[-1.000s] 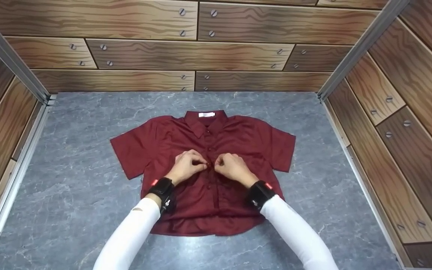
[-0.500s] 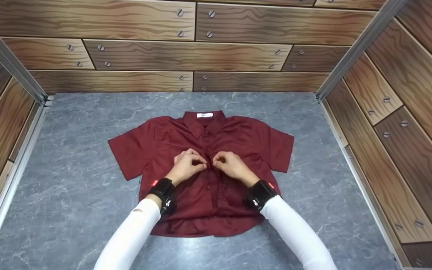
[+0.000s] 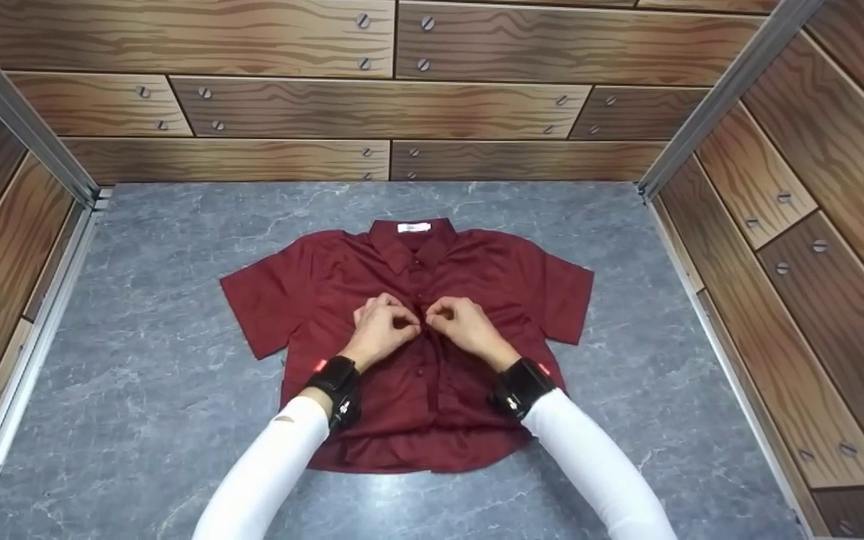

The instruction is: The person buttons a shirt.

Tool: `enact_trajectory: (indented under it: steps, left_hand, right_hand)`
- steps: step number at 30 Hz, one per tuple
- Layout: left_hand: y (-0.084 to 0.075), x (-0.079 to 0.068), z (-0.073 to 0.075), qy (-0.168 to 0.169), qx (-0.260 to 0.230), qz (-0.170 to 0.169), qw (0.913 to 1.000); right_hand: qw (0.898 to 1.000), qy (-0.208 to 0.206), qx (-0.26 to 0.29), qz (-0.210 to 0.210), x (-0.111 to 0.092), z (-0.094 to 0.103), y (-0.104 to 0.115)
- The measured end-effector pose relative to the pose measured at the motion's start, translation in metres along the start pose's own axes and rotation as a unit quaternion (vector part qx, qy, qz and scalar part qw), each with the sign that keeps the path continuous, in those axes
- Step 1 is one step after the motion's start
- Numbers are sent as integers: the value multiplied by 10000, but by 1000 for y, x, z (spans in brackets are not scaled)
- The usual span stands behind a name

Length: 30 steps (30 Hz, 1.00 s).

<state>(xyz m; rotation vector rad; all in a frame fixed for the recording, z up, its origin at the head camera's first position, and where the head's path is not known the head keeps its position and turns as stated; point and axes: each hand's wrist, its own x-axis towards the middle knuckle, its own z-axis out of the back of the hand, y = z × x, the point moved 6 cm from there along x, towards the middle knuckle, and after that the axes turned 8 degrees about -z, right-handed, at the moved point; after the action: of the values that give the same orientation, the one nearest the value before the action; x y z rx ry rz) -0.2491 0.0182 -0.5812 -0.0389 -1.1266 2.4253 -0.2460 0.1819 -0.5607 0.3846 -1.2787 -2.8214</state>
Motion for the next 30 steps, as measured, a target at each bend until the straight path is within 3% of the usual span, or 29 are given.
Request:
enact_trajectory:
  steps: [12, 20, 30]
  left_hand:
    - [-6, 6, -1, 35, 156, -263, 9995]
    - [-5, 6, -3, 71, 156, -59, 9998]
    - [-4, 8, -2, 6, -87, 40, 10000]
  right_hand:
    - [9997, -20, -69, 247, 1, -1, 5]
    - [9996, 50, -16, 270, -2, -3, 1]
    - [9977, -26, -76, 670, -4, -6, -1]
